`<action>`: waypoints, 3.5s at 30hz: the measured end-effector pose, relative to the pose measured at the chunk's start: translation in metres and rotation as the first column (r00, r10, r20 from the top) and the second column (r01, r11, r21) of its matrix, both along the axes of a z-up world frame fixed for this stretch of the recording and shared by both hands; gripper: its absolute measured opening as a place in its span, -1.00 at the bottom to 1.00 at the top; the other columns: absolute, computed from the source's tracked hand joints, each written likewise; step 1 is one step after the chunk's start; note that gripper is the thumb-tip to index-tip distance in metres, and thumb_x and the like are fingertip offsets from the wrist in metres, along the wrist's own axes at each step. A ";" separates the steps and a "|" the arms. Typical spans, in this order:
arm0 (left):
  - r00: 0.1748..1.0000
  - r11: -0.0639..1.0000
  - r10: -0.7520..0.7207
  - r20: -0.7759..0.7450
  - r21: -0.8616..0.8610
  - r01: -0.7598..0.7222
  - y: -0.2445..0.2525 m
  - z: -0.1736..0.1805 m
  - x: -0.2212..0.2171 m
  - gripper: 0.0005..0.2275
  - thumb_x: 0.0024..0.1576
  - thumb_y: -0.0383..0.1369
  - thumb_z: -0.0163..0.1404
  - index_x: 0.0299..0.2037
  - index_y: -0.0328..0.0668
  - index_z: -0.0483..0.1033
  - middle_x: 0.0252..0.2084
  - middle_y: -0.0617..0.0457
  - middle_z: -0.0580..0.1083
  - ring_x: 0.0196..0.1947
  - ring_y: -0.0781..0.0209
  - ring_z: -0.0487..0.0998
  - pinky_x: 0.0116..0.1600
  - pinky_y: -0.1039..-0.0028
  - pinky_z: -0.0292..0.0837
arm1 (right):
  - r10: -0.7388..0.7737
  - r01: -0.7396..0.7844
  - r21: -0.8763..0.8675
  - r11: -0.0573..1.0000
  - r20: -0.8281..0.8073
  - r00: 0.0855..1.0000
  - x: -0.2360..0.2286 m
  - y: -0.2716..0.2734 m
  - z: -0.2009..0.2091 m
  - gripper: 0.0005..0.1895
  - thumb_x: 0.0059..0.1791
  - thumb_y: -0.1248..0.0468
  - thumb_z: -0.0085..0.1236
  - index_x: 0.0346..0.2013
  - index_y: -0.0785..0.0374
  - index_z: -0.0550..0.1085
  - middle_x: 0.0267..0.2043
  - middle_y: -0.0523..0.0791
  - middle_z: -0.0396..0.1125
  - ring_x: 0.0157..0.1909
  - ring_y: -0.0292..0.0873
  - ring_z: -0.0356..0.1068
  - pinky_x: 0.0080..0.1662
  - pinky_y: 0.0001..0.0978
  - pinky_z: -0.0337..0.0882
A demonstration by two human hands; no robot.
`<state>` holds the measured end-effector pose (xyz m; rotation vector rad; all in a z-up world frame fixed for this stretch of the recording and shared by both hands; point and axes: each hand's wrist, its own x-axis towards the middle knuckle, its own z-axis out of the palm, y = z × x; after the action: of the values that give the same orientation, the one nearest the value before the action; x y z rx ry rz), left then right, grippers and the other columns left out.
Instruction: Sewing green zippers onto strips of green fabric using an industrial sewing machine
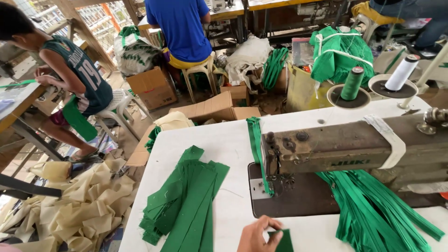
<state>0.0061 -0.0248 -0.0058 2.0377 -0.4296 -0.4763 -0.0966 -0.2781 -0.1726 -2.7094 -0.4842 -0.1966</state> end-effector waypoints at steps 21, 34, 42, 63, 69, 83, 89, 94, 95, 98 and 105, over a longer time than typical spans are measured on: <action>0.925 0.918 -0.054 -0.375 -0.384 -0.102 0.011 0.062 -0.025 -0.86 0.19 -0.56 0.00 -0.20 -0.26 0.64 -0.43 0.08 0.54 -0.44 0.35 0.38 -0.33 0.47 0.30 | -0.276 0.484 0.214 0.849 -0.603 0.749 0.035 0.067 0.272 -0.89 0.00 0.11 0.27 -0.34 0.01 0.62 -0.51 -0.30 0.49 -0.50 -0.31 0.24 -0.33 -0.37 0.24; 0.798 0.951 -0.095 0.595 -0.183 0.249 0.023 0.086 -0.026 -0.86 0.21 -0.63 -0.01 -0.10 -0.29 0.55 -0.26 -0.04 0.61 -0.34 0.03 0.63 -0.28 0.32 0.50 | -0.047 0.166 0.344 0.924 -0.330 0.943 0.028 0.070 0.300 -0.91 -0.01 0.23 0.21 -0.38 0.13 0.54 -0.09 -0.22 0.54 -0.27 -0.19 0.56 -0.21 -0.33 0.42; 0.779 0.961 -0.140 0.611 -0.106 0.256 0.030 0.112 -0.032 -0.83 0.25 -0.55 -0.05 0.00 -0.22 0.52 -0.23 -0.02 0.59 -0.35 0.00 0.56 -0.29 0.25 0.43 | -0.054 0.082 0.279 0.957 -0.107 0.993 0.009 0.076 0.314 -0.93 0.01 0.26 0.16 -0.24 0.14 0.53 -0.09 -0.19 0.52 -0.23 -0.16 0.59 -0.20 -0.28 0.51; 0.805 0.719 0.122 -0.580 -0.507 -0.475 -0.004 0.060 -0.048 -0.78 0.07 -0.40 0.26 -0.17 -0.42 0.65 -0.39 -0.09 0.62 -0.36 0.14 0.63 -0.30 0.38 0.57 | -0.194 0.310 0.444 0.841 -0.288 0.938 0.035 0.070 0.278 -0.92 -0.05 0.22 0.24 -0.34 0.10 0.63 -0.24 -0.29 0.66 -0.23 -0.35 0.59 -0.25 -0.40 0.49; 0.674 0.636 0.048 -0.737 -0.498 -0.589 -0.010 0.053 -0.026 -0.80 0.06 -0.46 0.23 -0.19 -0.48 0.63 -0.34 -0.21 0.62 -0.32 -0.12 0.72 -0.20 0.23 0.68 | -0.060 0.137 0.472 0.871 -0.174 0.983 0.060 0.053 0.242 -0.93 -0.03 0.25 0.24 -0.29 0.10 0.64 -0.11 -0.22 0.62 -0.17 -0.29 0.62 -0.30 -0.42 0.53; 0.443 0.638 -0.063 -0.894 -0.378 -0.671 -0.020 0.028 0.011 -0.96 0.10 -0.58 0.13 -0.29 -0.43 0.60 -0.37 -0.18 0.57 -0.37 -0.13 0.64 -0.11 0.12 0.70 | 0.441 -0.508 0.144 0.849 0.337 0.832 0.095 0.019 0.225 -0.73 0.06 0.44 0.13 0.04 0.46 0.37 0.07 0.18 0.35 -0.11 0.22 0.41 -0.22 -0.02 0.47; 0.622 0.705 -0.032 -0.782 -0.459 -0.540 -0.023 0.026 0.019 -0.85 0.06 -0.46 0.23 -0.25 -0.41 0.62 -0.37 -0.10 0.61 -0.30 -0.06 0.70 -0.03 0.25 0.67 | 0.465 -0.518 0.061 0.853 0.362 0.808 0.105 0.016 0.226 -0.76 0.07 0.43 0.13 -0.04 0.57 0.39 -0.05 0.18 0.37 -0.20 0.18 0.40 -0.27 -0.03 0.47; 0.667 0.747 -0.004 -0.745 -0.445 -0.493 -0.025 0.019 0.021 -0.95 0.10 -0.47 0.24 -0.33 -0.26 0.64 -0.40 0.10 0.56 -0.33 0.32 0.51 -0.06 0.50 0.42 | 0.532 -0.531 -0.118 0.839 0.386 0.754 0.107 0.008 0.226 -0.78 0.06 0.41 0.16 -0.03 0.49 0.45 0.00 0.18 0.37 -0.09 0.19 0.44 -0.09 0.02 0.63; 0.665 0.748 -0.005 -0.746 -0.444 -0.493 -0.025 0.019 0.021 -0.95 0.10 -0.47 0.24 -0.33 -0.26 0.64 -0.40 0.10 0.56 -0.33 0.32 0.51 -0.06 0.50 0.42 | 0.531 -0.531 -0.117 0.839 0.385 0.755 0.106 0.006 0.223 -0.78 0.06 0.41 0.16 -0.03 0.49 0.45 0.00 0.18 0.37 -0.09 0.19 0.44 -0.09 0.02 0.63; 0.694 0.748 0.005 -0.720 -0.458 -0.480 -0.026 0.023 0.021 -0.90 0.10 -0.42 0.26 -0.37 -0.26 0.62 -0.42 0.13 0.52 -0.35 0.37 0.47 -0.14 0.58 0.37 | 0.587 -0.521 -0.271 0.809 0.332 0.738 0.104 -0.001 0.219 -0.73 0.12 0.29 0.07 0.07 0.40 0.45 0.11 0.15 0.33 0.06 0.16 0.41 0.09 0.06 0.62; 0.754 0.693 0.117 -0.646 -0.491 -0.528 -0.032 0.043 0.008 -0.93 0.07 -0.55 0.12 -0.44 -0.38 0.55 -0.52 -0.04 0.50 -0.48 0.14 0.56 -0.26 0.39 0.59 | 0.494 -0.544 0.110 0.832 0.299 0.816 0.101 0.013 0.237 -0.84 0.05 0.45 0.11 -0.07 0.39 0.44 0.05 0.15 0.37 -0.13 0.17 0.45 -0.19 -0.01 0.53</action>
<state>0.0143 -0.0571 0.0376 1.1505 0.1656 -0.5774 0.0046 -0.2649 0.0640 -2.2641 -1.2006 -0.4219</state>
